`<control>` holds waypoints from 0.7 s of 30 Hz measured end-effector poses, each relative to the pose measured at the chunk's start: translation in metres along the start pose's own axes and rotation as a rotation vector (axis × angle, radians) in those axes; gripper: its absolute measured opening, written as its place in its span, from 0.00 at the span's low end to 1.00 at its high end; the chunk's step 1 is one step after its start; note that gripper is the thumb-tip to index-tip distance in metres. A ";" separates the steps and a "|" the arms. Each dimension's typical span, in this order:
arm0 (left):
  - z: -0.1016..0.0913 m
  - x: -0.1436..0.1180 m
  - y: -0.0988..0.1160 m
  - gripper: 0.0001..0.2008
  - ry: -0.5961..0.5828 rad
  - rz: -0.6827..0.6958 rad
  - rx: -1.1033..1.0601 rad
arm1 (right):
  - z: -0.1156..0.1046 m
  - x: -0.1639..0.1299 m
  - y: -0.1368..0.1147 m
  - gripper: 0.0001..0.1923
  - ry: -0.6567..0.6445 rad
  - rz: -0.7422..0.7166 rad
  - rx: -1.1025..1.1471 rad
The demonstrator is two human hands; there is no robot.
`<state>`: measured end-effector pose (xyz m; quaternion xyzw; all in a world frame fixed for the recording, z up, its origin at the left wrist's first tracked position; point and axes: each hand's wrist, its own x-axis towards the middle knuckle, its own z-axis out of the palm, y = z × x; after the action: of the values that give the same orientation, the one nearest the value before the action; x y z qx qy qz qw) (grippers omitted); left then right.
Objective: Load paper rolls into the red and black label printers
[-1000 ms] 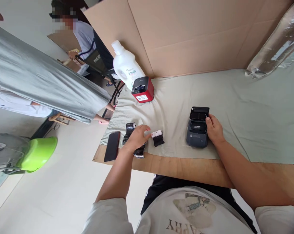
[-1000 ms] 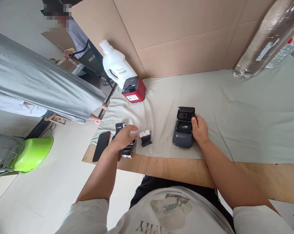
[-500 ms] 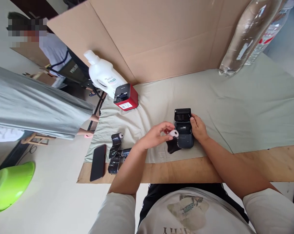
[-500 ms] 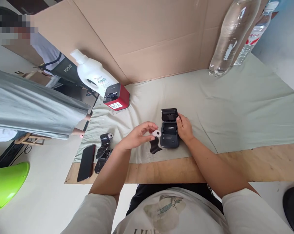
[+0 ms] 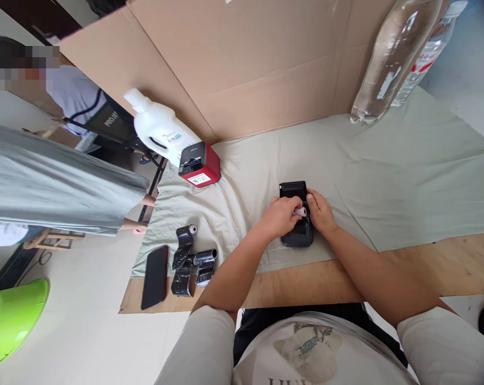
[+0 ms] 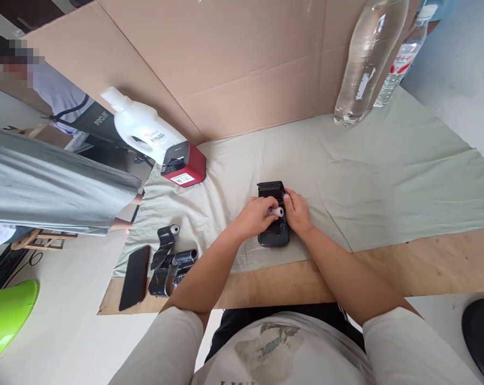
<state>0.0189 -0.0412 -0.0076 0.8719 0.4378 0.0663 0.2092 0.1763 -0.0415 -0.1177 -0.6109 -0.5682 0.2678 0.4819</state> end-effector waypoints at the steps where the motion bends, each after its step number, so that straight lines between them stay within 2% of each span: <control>1: 0.000 0.000 0.000 0.07 0.004 0.002 -0.007 | 0.000 0.000 -0.001 0.43 -0.003 0.001 -0.001; 6: 0.006 0.001 -0.001 0.06 0.016 0.027 0.001 | -0.001 0.001 -0.002 0.45 -0.014 0.014 -0.013; 11: 0.020 0.003 -0.006 0.05 0.039 -0.017 0.040 | 0.000 0.001 0.001 0.43 -0.009 0.017 0.000; 14: 0.024 0.002 -0.010 0.03 0.132 0.016 -0.019 | 0.000 0.001 0.001 0.44 -0.005 0.020 0.011; 18: 0.025 -0.007 -0.017 0.08 0.309 0.020 -0.138 | -0.002 0.000 -0.003 0.42 -0.020 0.032 0.042; 21: 0.030 -0.022 -0.019 0.11 0.321 0.054 -0.156 | -0.004 -0.001 -0.008 0.40 -0.011 0.044 0.091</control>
<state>0.0001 -0.0579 -0.0410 0.8427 0.4357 0.2439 0.2015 0.1757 -0.0443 -0.1093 -0.5994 -0.5443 0.3072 0.5001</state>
